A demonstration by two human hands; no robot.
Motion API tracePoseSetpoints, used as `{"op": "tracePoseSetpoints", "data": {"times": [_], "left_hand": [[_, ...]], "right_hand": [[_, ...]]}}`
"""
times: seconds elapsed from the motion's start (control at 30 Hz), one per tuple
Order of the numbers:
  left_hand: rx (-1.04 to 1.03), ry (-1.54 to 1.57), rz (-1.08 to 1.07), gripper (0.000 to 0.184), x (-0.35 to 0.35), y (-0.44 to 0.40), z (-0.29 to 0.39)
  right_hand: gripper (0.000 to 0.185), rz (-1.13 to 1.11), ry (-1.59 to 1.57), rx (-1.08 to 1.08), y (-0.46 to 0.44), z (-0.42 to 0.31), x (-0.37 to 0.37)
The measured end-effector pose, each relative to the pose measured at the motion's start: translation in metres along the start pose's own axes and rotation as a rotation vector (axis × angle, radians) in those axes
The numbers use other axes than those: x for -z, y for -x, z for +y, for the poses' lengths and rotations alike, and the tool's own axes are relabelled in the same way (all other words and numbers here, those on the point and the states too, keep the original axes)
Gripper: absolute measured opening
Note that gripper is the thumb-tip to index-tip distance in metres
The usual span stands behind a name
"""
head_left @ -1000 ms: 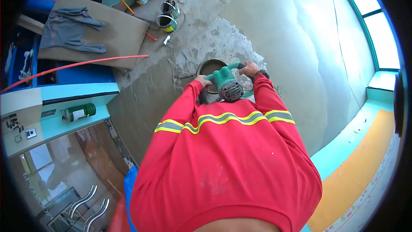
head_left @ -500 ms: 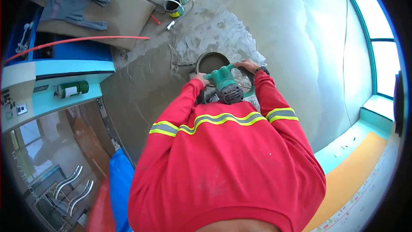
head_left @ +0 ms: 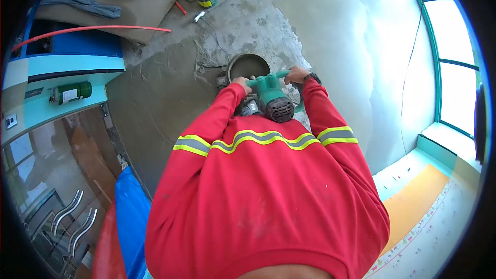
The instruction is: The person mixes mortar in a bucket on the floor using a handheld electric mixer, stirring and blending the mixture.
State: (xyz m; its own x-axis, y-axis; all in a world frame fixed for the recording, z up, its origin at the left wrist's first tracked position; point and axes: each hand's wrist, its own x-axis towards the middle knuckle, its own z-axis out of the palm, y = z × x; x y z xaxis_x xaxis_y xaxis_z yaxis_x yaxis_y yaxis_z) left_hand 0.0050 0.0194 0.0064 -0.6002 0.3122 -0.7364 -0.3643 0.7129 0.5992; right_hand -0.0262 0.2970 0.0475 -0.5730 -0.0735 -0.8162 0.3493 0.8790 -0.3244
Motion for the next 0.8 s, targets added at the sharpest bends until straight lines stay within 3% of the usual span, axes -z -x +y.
{"op": "tracePoseSetpoints", "data": {"times": [0.17,0.5,0.63,0.8], "left_hand": [[0.025,-0.091,-0.054,0.024,0.009,0.003,0.027],[0.079,-0.070,-0.122,0.023,0.001,-0.008,0.015],[-0.034,-0.035,-0.193,0.017,-0.001,-0.009,0.002],[-0.145,0.246,-0.320,0.018,-0.003,0.005,-0.013]], "right_hand": [[0.034,0.172,-0.088,0.199,0.011,0.028,-0.022],[0.033,0.308,-0.194,0.091,0.016,0.038,-0.044],[0.035,0.278,-0.226,0.073,0.029,0.034,-0.050],[0.040,0.310,-0.161,0.070,0.037,0.030,-0.057]]}}
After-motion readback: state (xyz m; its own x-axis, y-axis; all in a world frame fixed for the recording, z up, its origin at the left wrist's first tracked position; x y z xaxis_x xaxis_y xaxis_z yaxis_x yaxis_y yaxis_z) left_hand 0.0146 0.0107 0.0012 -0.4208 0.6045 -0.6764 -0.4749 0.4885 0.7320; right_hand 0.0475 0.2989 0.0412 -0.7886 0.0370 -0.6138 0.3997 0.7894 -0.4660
